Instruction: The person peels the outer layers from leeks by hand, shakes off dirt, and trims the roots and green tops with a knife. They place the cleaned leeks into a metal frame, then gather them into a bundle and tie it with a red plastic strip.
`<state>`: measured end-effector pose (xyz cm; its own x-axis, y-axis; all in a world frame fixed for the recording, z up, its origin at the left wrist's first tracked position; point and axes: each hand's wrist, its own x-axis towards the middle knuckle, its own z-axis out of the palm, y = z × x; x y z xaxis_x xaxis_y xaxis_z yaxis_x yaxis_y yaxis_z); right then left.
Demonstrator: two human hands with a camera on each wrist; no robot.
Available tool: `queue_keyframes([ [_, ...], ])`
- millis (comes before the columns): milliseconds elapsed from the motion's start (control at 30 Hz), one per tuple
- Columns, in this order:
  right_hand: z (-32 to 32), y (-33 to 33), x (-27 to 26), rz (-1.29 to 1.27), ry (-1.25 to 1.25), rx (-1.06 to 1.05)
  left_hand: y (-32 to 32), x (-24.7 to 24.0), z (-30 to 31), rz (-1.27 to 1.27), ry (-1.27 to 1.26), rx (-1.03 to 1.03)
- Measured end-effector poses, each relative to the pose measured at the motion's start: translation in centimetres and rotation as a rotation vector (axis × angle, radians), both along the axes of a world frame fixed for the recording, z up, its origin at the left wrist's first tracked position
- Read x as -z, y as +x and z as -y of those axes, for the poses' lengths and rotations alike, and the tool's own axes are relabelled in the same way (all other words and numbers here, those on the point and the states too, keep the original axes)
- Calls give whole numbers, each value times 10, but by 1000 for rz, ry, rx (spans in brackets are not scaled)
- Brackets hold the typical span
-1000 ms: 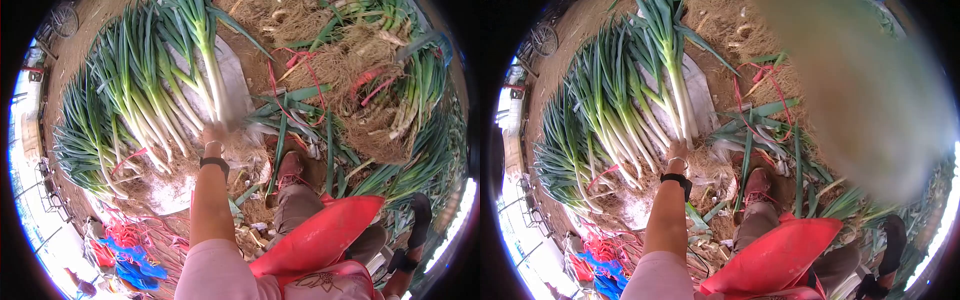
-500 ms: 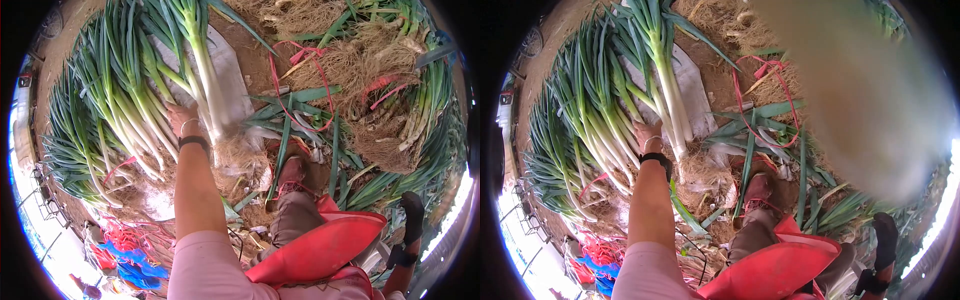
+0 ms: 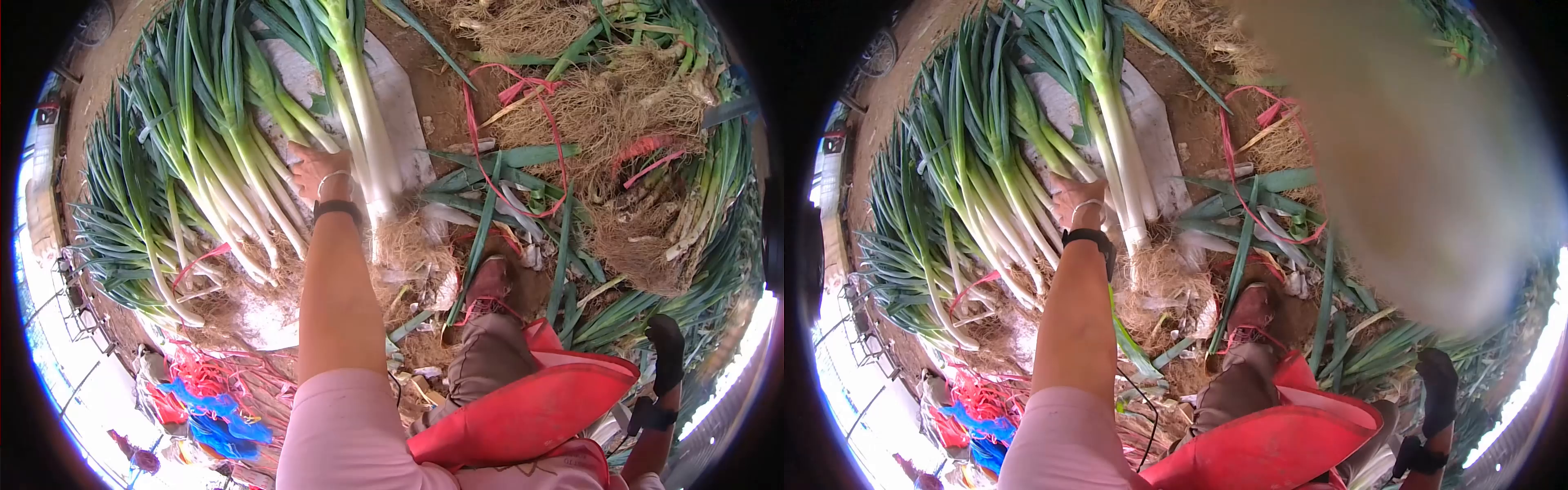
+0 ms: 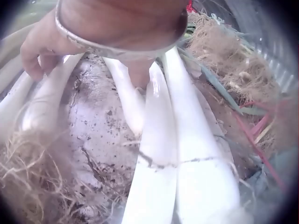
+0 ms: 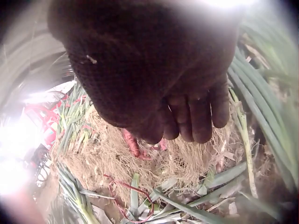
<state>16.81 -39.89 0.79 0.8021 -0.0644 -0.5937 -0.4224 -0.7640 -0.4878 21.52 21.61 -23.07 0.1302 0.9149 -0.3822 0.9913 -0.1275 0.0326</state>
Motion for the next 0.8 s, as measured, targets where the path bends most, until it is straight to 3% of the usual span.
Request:
queue_keyframes([
  [33,0,-1,0,-1,4,-1,-8,7,-6,-1,4,-1],
  [100,1,0,0,12,-4,68,-22,16,-19,228,-162,-25],
  [133,3,0,-2,14,-3,70,-24,-13,-11,147,-123,-5],
  [233,10,-5,-5,-4,-76,14,-72,-3,-44,247,35,181],
  [300,15,-7,-4,33,-82,-53,-94,-17,-63,158,19,231],
  [333,21,-8,-1,33,-79,-56,-114,1,-76,193,61,267],
  [400,32,-9,8,-27,38,102,-116,-8,-57,153,138,189],
  [467,14,-8,2,-30,19,95,-118,-6,-42,50,144,45],
  [533,7,0,2,-23,2,83,-116,-8,-30,9,189,29],
  [600,11,0,0,25,-133,-230,-112,-9,-16,-99,278,-39],
  [733,1,5,1,-12,-79,-54,-103,-8,-22,-239,270,28],
  [800,5,4,6,76,-138,-289,-106,-9,-37,-242,111,44],
])
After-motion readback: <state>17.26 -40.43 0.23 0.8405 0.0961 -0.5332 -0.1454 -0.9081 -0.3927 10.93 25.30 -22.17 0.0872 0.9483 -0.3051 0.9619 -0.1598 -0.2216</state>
